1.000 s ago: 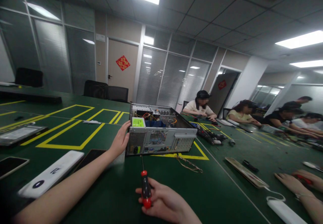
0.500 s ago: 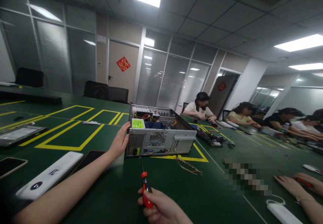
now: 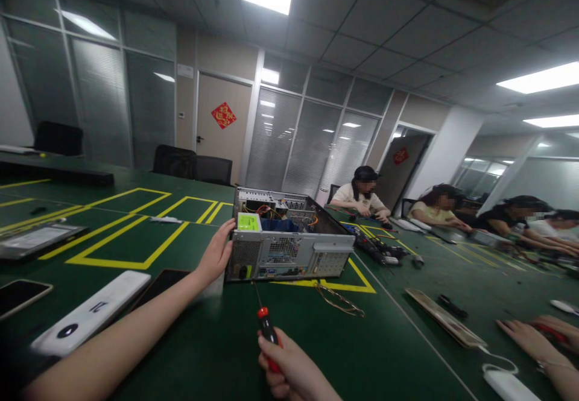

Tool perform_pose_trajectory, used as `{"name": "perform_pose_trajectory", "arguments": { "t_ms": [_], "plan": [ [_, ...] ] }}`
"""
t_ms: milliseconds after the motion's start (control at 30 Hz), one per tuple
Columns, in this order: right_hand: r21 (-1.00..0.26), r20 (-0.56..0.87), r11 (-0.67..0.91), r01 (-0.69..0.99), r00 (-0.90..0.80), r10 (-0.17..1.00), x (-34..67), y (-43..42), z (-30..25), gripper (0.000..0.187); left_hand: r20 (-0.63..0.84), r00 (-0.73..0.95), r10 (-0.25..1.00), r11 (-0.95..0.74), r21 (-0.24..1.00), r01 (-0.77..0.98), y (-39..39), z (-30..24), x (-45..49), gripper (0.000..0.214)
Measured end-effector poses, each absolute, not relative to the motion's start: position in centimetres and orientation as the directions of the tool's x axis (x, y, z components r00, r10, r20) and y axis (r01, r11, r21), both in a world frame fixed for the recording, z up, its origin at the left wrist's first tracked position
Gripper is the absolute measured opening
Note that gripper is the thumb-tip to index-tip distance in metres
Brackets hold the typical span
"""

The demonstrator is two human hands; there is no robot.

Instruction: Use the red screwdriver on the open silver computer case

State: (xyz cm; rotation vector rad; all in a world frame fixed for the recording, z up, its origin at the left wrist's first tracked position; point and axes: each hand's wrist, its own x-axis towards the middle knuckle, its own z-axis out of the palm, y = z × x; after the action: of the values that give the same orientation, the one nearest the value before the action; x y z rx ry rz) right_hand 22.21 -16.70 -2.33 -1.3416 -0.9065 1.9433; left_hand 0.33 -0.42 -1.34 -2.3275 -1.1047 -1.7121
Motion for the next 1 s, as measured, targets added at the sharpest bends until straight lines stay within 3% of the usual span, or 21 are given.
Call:
{"name": "perform_pose_trajectory", "arguments": {
  "t_ms": [100,200,367,600,1000],
  "plan": [
    [-0.681,-0.568,-0.664,-0.309,-0.350,0.745,22.4,-16.3,-2.5,0.035,0.849,0.134,0.512,-0.743,0.359,0.564,-0.5,-1.3,0.3,0.042],
    [-0.631,-0.556,-0.682,-0.369,-0.398,0.730,22.7,-16.0,-2.8,0.027,0.845,0.134,0.517,-0.739,0.362,0.568,-0.5,-1.3,0.3,0.042],
    [-0.727,-0.524,-0.624,-0.287,-0.356,0.774,22.6,-16.2,-2.9,0.018,0.840,0.134,0.526,-0.737,0.371,0.564,-0.4,-1.3,0.4,0.042],
    [-0.806,-0.492,-0.568,-0.167,-0.344,0.800,22.0,-16.8,-2.0,0.022,0.844,0.136,0.519,-0.743,0.367,0.559,-0.5,-1.3,0.3,0.042],
    [-0.766,-0.548,-0.618,-0.176,-0.325,0.771,22.4,-16.7,-2.0,0.013,0.844,0.141,0.517,-0.750,0.367,0.551,-0.4,-1.3,0.4,0.043]
  ]
}}
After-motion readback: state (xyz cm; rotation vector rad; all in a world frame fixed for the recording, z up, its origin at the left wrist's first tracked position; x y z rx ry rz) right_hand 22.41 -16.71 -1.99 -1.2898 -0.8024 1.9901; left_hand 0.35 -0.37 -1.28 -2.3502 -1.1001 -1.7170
